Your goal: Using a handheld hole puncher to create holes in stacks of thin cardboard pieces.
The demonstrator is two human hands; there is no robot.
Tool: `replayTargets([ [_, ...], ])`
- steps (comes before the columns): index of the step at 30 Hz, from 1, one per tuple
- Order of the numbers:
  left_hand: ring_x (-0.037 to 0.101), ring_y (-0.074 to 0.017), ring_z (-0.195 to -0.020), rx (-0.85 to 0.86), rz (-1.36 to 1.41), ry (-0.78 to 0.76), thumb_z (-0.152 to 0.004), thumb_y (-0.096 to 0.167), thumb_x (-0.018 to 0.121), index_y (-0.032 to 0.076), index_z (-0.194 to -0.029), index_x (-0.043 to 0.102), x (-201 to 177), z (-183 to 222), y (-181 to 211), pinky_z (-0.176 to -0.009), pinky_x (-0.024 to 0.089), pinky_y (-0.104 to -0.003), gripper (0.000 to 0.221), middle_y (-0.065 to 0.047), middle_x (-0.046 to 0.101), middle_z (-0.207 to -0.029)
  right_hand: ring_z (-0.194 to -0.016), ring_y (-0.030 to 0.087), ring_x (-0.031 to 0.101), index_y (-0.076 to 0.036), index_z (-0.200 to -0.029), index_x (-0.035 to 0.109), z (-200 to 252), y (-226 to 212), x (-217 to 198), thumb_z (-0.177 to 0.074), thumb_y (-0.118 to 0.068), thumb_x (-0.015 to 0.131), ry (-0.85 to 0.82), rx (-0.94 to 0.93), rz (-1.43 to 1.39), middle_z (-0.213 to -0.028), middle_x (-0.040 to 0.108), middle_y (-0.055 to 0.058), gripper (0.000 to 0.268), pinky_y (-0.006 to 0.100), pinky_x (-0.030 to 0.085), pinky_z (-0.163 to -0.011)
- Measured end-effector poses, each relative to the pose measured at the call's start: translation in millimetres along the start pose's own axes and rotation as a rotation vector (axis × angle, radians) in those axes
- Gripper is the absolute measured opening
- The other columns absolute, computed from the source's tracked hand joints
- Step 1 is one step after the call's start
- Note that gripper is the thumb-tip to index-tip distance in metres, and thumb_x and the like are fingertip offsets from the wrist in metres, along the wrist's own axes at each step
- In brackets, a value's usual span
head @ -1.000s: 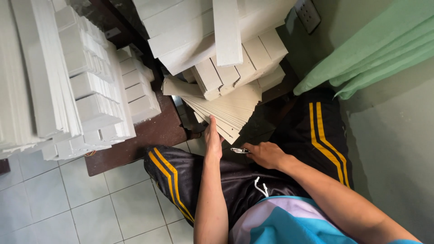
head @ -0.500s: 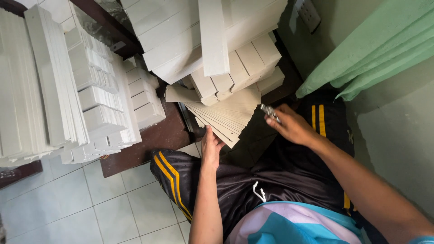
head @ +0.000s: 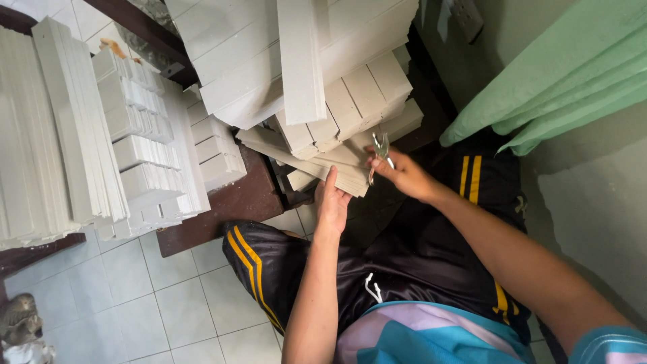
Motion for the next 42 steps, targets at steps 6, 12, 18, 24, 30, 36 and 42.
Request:
replayTargets([
  [6,0.051,-0.0369,-0.135,0.097,-0.039,0.162,-0.091,0.027,0.078,0.003,-0.147,0.043,26,31,14,-0.11,0.045,-0.056,0.07,-0.024,0.053,-0.145,-0.135,0.039,0.048,0.004,-0.107,0.072,31,-7,18,-0.102,-0.028,0.064,-0.185,-0.114,0.02,-0.136,0.057,0.024,0.033,0.057,0.03,-0.116],
  [12,0.056,-0.0307,-0.128,0.201,-0.153,0.314,-0.091,0.027,0.079,0.005,-0.141,0.048,-42,-26,-42,-0.108,0.049,-0.051,0.063,-0.02,0.058,-0.136,-0.142,0.043,0.042,0.005,-0.109,0.073,45,-18,30,-0.102,-0.025,0.062,-0.27,-0.095,-0.016,-0.146,0.053,0.026,0.033,0.06,0.025,-0.117],
  [18,0.051,-0.0352,-0.135,0.156,-0.296,0.289,-0.095,0.032,0.071,0.008,-0.15,0.037,-18,25,5,-0.109,0.047,-0.052,0.068,-0.023,0.051,-0.143,-0.101,0.019,0.063,-0.005,-0.12,0.072,33,-12,19,-0.102,-0.03,0.061,-0.172,0.019,-0.025,-0.101,0.072,0.01,0.033,0.04,0.05,-0.096],
  [24,0.069,-0.0422,-0.107,0.128,-0.416,0.202,-0.096,0.021,0.069,0.01,-0.147,0.044,-67,54,40,-0.088,0.057,-0.058,0.058,-0.027,0.065,-0.127,-0.097,0.021,0.066,-0.003,-0.12,0.071,22,3,9,-0.104,-0.03,0.061,-0.142,0.073,0.021,-0.099,0.074,0.011,0.033,0.042,0.052,-0.094],
  [30,0.071,-0.0443,-0.098,0.311,-0.996,0.319,-0.1,0.016,0.062,0.001,-0.137,0.051,-143,71,114,-0.08,0.06,-0.058,0.042,-0.032,0.068,-0.113,-0.093,0.022,0.067,-0.005,-0.115,0.073,22,13,15,-0.102,-0.031,0.062,-0.183,0.121,0.167,-0.091,0.074,0.011,0.031,0.042,0.052,-0.09],
  [36,0.063,-0.045,-0.117,0.36,-1.526,0.404,-0.097,0.035,0.058,0.012,-0.135,0.051,-223,15,149,-0.098,0.052,-0.058,0.045,-0.026,0.066,-0.125,-0.091,0.027,0.07,-0.006,-0.113,0.073,19,21,22,-0.102,-0.036,0.062,-0.21,0.162,0.314,-0.089,0.074,0.018,0.034,0.047,0.053,-0.087],
  [42,0.062,-0.0444,-0.115,0.431,-1.639,0.392,-0.097,0.028,0.055,0.01,-0.135,0.052,-227,-1,165,-0.093,0.052,-0.056,0.042,-0.022,0.065,-0.122,-0.095,0.031,0.07,-0.002,-0.11,0.07,14,35,19,-0.102,-0.035,0.062,-0.187,0.239,0.409,-0.092,0.075,0.022,0.035,0.048,0.052,-0.087],
])
Point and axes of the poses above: each hand's wrist, its own z-axis away from the middle knuckle, its own x-axis out of the palm, y = z × x, the point moved 6 cm from there along -z, towards the middle knuckle
